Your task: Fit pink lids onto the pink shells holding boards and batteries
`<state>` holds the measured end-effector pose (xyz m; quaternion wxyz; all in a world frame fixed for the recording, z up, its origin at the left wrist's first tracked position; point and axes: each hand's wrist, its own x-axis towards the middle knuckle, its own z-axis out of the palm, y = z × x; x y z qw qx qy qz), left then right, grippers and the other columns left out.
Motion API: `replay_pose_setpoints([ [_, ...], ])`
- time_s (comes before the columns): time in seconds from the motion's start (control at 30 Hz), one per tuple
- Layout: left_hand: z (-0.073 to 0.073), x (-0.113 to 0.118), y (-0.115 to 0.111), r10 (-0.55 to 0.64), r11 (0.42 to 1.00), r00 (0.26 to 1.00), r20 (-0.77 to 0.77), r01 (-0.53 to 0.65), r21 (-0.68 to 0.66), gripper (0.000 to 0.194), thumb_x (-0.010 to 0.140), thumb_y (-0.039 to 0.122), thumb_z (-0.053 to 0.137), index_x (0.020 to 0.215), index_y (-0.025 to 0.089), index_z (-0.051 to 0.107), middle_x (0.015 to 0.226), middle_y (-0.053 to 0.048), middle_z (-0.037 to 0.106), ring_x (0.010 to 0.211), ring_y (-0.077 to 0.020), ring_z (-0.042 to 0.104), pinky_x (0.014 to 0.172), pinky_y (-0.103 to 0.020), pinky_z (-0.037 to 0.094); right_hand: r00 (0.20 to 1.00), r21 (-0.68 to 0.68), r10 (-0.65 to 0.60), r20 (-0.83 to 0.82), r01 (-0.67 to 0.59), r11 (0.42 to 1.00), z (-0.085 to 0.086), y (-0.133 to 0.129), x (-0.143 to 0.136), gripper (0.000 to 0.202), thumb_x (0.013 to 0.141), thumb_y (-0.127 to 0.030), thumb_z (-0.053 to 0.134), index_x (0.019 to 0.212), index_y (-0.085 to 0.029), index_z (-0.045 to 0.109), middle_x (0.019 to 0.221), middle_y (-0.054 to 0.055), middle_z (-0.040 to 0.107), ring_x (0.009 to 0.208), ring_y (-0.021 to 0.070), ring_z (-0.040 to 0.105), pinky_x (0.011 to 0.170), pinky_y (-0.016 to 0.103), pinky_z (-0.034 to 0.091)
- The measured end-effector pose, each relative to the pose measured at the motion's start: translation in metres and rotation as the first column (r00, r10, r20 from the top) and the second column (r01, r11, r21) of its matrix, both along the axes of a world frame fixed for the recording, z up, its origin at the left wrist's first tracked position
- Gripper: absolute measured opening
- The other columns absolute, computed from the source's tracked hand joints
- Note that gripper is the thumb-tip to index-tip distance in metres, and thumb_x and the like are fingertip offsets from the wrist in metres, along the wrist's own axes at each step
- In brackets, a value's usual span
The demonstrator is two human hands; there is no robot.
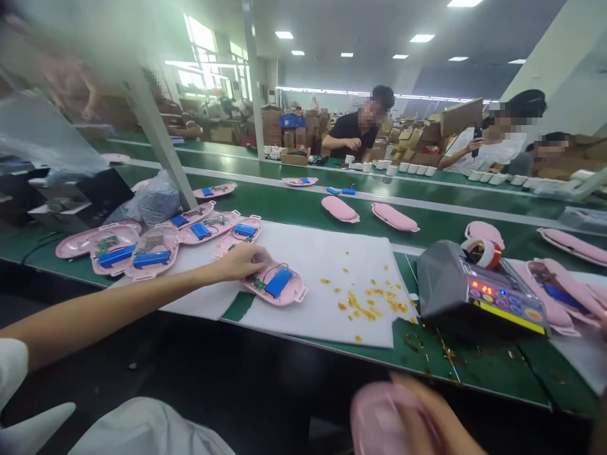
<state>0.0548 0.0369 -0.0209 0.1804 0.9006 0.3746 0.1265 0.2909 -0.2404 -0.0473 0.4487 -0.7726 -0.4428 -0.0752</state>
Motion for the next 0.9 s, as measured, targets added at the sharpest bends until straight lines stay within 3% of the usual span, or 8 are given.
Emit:
replay_pose_setpoints([
  [0.1, -0.004, -0.020, 0.011, 0.103, 0.964, 0.957, 0.271, -0.029, -0.263, 0.027, 0.085, 0.027, 0.058, 0.105, 0.015, 0.073, 0.087, -0.006, 0.075, 0.078, -0.0184, 0.071, 0.072, -0.026, 0.055, 0.977, -0.249, 0.200, 0.078, -0.175, 0.953, 0.032, 0.116, -0.015, 0.018, 0.091, -0.030, 0.051, 0.090, -0.026, 0.068, 0.084, 0.007, 0.069, 0.079, 0.0246, 0.064, 0.065, 0.035, 0.047],
  [0.2, -0.010, -0.041, 0.013, 0.245, 0.867, 0.813, 0.528, 0.059, -0.494, 0.017, 0.083, 0.023, 0.063, 0.091, 0.013, 0.074, 0.074, -0.005, 0.073, 0.069, -0.0172, 0.070, 0.065, -0.025, 0.056, 0.923, -0.510, 0.384, 0.035, -0.314, 0.801, 0.047, 0.211, -0.038, 0.023, 0.080, -0.019, 0.045, 0.089, -0.020, 0.067, 0.078, 0.006, 0.069, 0.074, 0.0227, 0.061, 0.066, 0.033, 0.041],
  [0.3, -0.015, -0.050, 0.007, 0.190, 0.899, 0.738, 0.648, 0.134, -0.417, 0.012, 0.085, 0.020, 0.063, 0.087, 0.015, 0.074, 0.077, -0.004, 0.074, 0.069, -0.0150, 0.068, 0.067, -0.023, 0.055, 0.826, -0.485, 0.539, -0.166, -0.544, 0.685, 0.050, 0.256, -0.061, 0.021, 0.082, -0.028, 0.048, 0.086, -0.019, 0.066, 0.082, 0.004, 0.070, 0.075, 0.0195, 0.060, 0.069, 0.030, 0.042],
  [0.43, -0.020, -0.047, 0.001, 0.017, 0.998, 0.703, 0.711, 0.025, -0.049, 0.019, 0.095, 0.022, 0.057, 0.092, 0.018, 0.075, 0.087, -0.007, 0.071, 0.080, -0.0162, 0.066, 0.075, -0.028, 0.054, 0.670, -0.397, 0.692, -0.270, -0.732, 0.554, 0.059, 0.270, -0.081, 0.029, 0.088, -0.039, 0.049, 0.092, -0.021, 0.071, 0.091, 0.003, 0.072, 0.080, 0.0179, 0.062, 0.074, 0.029, 0.045],
  [0.53, -0.023, -0.048, 0.004, -0.066, 0.996, 0.726, 0.684, 0.013, 0.083, 0.024, 0.099, 0.024, 0.052, 0.096, 0.017, 0.075, 0.092, -0.008, 0.068, 0.084, -0.0171, 0.064, 0.077, -0.029, 0.053, 0.795, -0.357, 0.598, -0.105, -0.591, 0.723, 0.071, 0.274, -0.087, 0.028, 0.087, -0.040, 0.051, 0.090, -0.020, 0.071, 0.084, 0.003, 0.071, 0.072, 0.0168, 0.060, 0.069, 0.029, 0.045],
  [0.63, -0.021, -0.056, 0.012, -0.119, 0.993, 0.725, 0.678, 0.106, 0.060, 0.021, 0.099, 0.019, 0.052, 0.098, 0.016, 0.073, 0.092, -0.006, 0.070, 0.084, -0.0158, 0.065, 0.080, -0.028, 0.052, 0.924, -0.060, 0.339, -0.175, -0.354, 0.933, 0.077, 0.271, -0.079, 0.027, 0.078, -0.044, 0.061, 0.084, -0.017, 0.066, 0.074, 0.003, 0.066, 0.064, 0.0148, 0.057, 0.060, 0.028, 0.047],
  [0.77, -0.013, -0.069, 0.019, -0.152, 0.982, 0.727, 0.670, 0.188, 0.019, 0.014, 0.095, 0.015, 0.058, 0.094, 0.016, 0.073, 0.087, -0.005, 0.073, 0.083, -0.0164, 0.065, 0.081, -0.028, 0.050, 0.785, 0.000, 0.148, -0.602, -0.184, 0.983, 0.066, 0.247, -0.057, 0.043, 0.054, -0.042, 0.081, 0.082, -0.016, 0.059, 0.062, -0.002, 0.061, 0.051, 0.0129, 0.055, 0.043, 0.025, 0.049],
  [0.9, -0.011, -0.063, 0.013, -0.092, 0.991, 0.725, 0.683, 0.136, -0.010, 0.011, 0.094, 0.020, 0.063, 0.092, 0.017, 0.074, 0.082, -0.003, 0.071, 0.079, -0.0163, 0.062, 0.080, -0.030, 0.050, 0.667, 0.051, 0.157, -0.729, -0.175, 0.983, 0.050, 0.214, -0.056, 0.051, 0.050, -0.039, 0.087, 0.083, -0.016, 0.056, 0.060, -0.006, 0.060, 0.046, 0.0096, 0.054, 0.039, 0.024, 0.054],
])
